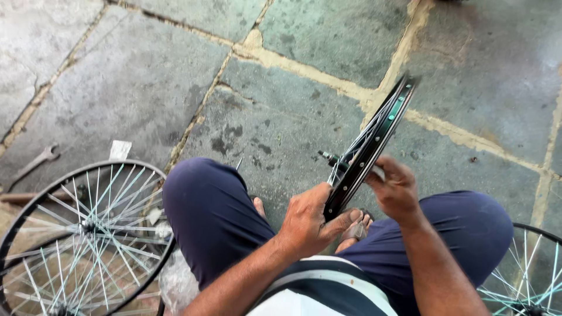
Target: The person handles a bicycle wheel rim by hand, rotating it and touching the inner surface and spoke holes while sitting on a tiled floor.
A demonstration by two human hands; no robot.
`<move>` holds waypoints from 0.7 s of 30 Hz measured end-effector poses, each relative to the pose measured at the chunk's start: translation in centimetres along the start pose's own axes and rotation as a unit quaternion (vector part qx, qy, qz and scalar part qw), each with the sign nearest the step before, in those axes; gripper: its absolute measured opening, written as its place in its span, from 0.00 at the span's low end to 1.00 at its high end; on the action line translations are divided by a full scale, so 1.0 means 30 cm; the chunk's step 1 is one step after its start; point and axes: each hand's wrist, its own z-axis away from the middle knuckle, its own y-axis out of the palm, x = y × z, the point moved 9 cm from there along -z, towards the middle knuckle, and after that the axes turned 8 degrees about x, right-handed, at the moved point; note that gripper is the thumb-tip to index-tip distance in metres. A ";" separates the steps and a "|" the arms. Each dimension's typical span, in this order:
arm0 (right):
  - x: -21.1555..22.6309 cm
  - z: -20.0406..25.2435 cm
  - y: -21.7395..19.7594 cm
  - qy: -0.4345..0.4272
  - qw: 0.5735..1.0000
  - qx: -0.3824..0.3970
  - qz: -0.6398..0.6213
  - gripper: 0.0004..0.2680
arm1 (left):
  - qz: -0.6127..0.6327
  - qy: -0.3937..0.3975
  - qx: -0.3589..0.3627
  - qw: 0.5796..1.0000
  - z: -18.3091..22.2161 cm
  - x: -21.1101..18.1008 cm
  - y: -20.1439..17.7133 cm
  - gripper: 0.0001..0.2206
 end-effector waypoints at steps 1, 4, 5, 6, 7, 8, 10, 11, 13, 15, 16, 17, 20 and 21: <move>-0.015 0.011 0.031 0.014 0.999 0.025 -0.031 0.09 | 0.000 0.003 0.000 1.000 0.002 0.004 0.002 0.21; -0.023 0.006 0.059 0.048 0.987 0.062 -0.140 0.13 | -0.005 -0.003 0.004 1.000 0.006 0.002 0.012 0.21; -0.018 -0.009 0.049 0.059 0.979 0.056 -0.187 0.13 | -0.008 -0.003 0.004 1.000 -0.003 -0.002 0.011 0.21; -0.013 -0.018 0.050 0.069 0.969 0.050 -0.234 0.14 | -0.006 0.000 0.007 1.000 -0.008 -0.006 0.009 0.21; -0.006 -0.024 0.059 0.077 0.969 0.058 -0.228 0.14 | -0.003 0.000 0.007 1.000 -0.003 -0.006 0.008 0.21; 0.004 -0.025 0.070 0.086 0.969 0.067 -0.222 0.15 | 0.000 0.000 0.007 1.000 0.004 -0.003 0.005 0.21; 0.046 -0.043 0.066 0.069 0.994 0.055 -0.060 0.16 | 0.010 0.007 -0.006 1.000 0.008 -0.006 -0.010 0.20; 0.086 -0.050 0.057 0.039 0.994 0.031 0.097 0.16 | 0.015 0.011 -0.014 1.000 0.013 -0.009 -0.014 0.19; 0.175 -0.057 0.061 -0.045 0.949 -0.044 0.308 0.14 | 0.013 -0.003 -0.038 0.999 0.013 -0.005 -0.021 0.17; 0.251 -0.050 0.089 -0.148 0.889 -0.138 0.411 0.13 | 0.003 0.008 -0.047 0.999 0.008 -0.016 -0.021 0.16; 0.264 -0.050 0.104 -0.166 0.855 -0.178 0.459 0.14 | -0.006 0.026 -0.048 0.999 0.006 -0.028 -0.018 0.16; 0.269 -0.034 0.123 -0.177 0.818 -0.217 0.503 0.16 | -0.012 0.038 -0.045 0.998 0.012 -0.036 -0.009 0.17; 0.254 -0.014 0.139 -0.191 0.794 -0.231 0.528 0.16 | -0.001 0.031 -0.041 0.999 0.013 -0.025 -0.013 0.17; 0.243 -0.002 0.134 -0.189 0.803 -0.218 0.522 0.15 | 0.002 0.022 -0.035 0.999 0.014 -0.018 -0.012 0.17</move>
